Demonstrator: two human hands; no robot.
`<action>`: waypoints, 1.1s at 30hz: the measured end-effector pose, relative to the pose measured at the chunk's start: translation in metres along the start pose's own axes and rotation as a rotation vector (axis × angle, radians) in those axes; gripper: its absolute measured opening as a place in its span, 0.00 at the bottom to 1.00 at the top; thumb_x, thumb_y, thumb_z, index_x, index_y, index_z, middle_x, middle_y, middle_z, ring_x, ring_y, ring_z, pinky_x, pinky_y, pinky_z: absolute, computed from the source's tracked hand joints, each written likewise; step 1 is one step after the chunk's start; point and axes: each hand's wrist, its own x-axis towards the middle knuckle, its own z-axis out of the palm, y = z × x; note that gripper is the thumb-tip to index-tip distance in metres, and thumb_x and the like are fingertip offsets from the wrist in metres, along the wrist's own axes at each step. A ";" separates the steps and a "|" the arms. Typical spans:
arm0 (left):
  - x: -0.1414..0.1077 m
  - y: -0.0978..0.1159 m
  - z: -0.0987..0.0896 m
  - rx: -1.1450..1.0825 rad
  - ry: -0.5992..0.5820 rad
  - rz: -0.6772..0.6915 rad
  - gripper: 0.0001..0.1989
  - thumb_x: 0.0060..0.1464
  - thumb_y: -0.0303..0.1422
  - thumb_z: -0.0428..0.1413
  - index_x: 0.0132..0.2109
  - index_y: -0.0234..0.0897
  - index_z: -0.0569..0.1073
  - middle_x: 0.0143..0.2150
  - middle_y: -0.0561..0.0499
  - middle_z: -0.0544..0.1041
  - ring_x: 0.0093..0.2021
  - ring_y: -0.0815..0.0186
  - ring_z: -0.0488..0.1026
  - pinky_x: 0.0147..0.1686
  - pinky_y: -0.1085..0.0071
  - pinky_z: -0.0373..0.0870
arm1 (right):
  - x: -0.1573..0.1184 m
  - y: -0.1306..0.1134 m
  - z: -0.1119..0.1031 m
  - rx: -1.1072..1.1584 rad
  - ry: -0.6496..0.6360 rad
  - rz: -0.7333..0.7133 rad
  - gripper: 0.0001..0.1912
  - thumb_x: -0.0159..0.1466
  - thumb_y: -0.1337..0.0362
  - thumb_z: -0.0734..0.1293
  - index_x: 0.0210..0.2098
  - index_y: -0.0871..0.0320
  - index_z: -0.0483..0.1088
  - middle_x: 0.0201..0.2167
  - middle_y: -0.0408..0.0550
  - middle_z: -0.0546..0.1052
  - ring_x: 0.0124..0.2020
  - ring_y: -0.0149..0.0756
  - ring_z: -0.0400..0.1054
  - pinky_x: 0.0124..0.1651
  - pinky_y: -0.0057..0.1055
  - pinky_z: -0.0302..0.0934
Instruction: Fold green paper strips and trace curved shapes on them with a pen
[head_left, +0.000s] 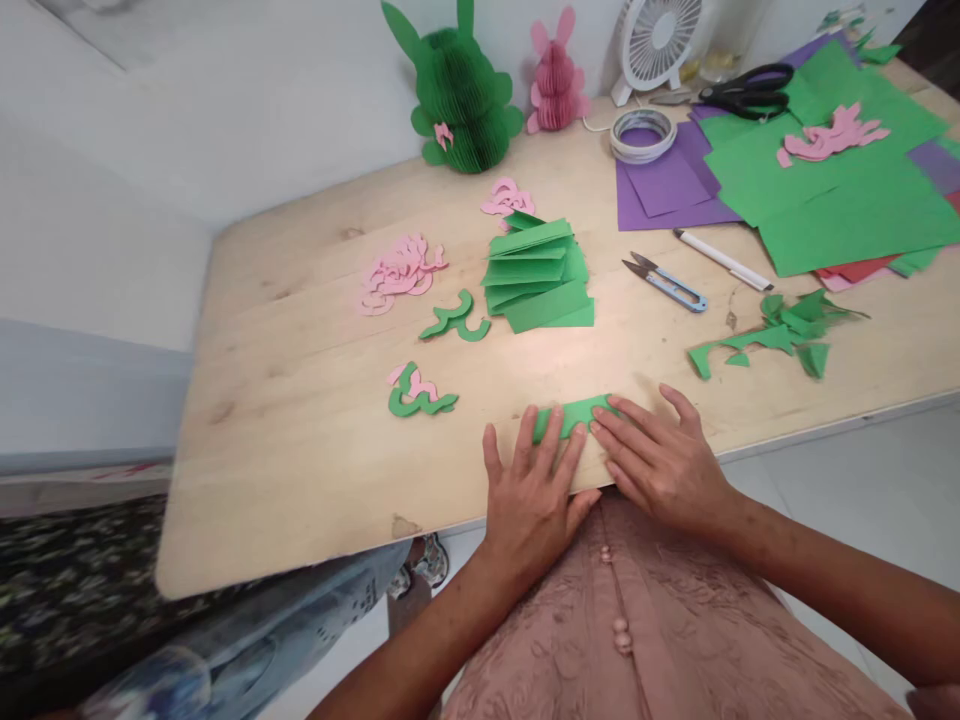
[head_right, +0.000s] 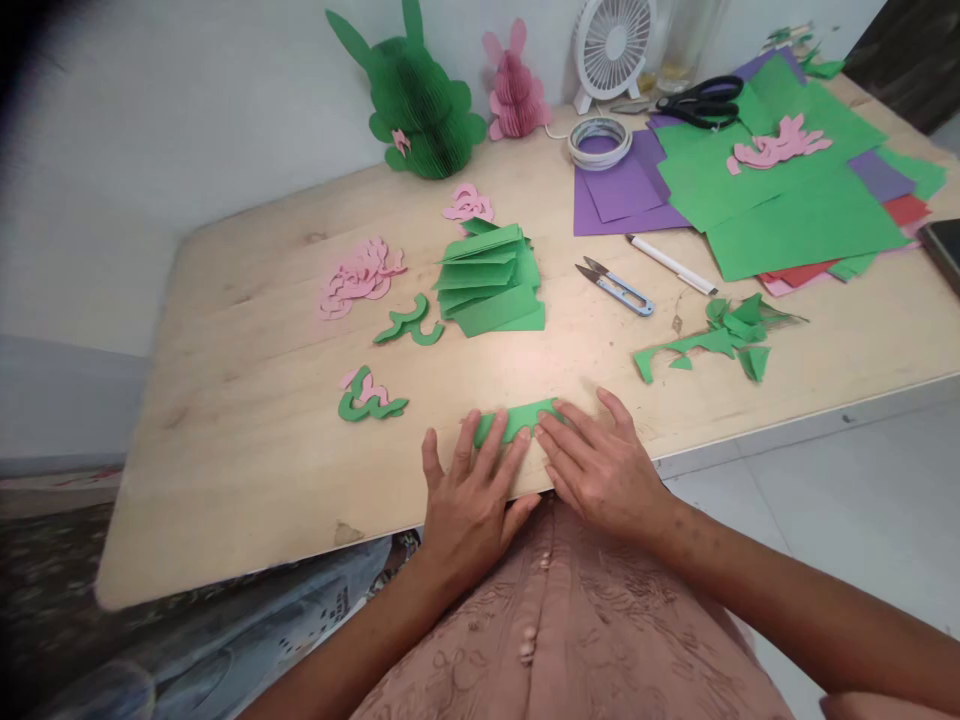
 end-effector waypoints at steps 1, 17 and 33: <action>-0.001 -0.001 -0.001 0.000 0.001 -0.003 0.29 0.62 0.50 0.47 0.65 0.41 0.63 0.67 0.46 0.63 0.70 0.49 0.49 0.66 0.41 0.27 | 0.000 0.000 0.000 0.003 -0.004 -0.004 0.15 0.67 0.65 0.62 0.52 0.55 0.71 0.56 0.47 0.75 0.59 0.45 0.66 0.69 0.57 0.35; -0.033 -0.021 -0.015 0.012 -0.032 -0.171 0.29 0.62 0.50 0.48 0.64 0.40 0.65 0.67 0.40 0.62 0.70 0.43 0.47 0.65 0.38 0.31 | -0.001 0.002 0.003 0.029 0.038 -0.013 0.15 0.66 0.65 0.62 0.52 0.60 0.71 0.54 0.50 0.76 0.58 0.45 0.65 0.68 0.60 0.37; 0.011 -0.017 -0.012 -0.085 -0.032 0.044 0.22 0.65 0.37 0.48 0.62 0.33 0.65 0.62 0.40 0.68 0.63 0.48 0.62 0.62 0.47 0.54 | 0.007 0.000 -0.004 0.115 0.042 0.073 0.14 0.67 0.67 0.61 0.50 0.61 0.71 0.51 0.53 0.77 0.55 0.43 0.67 0.65 0.57 0.44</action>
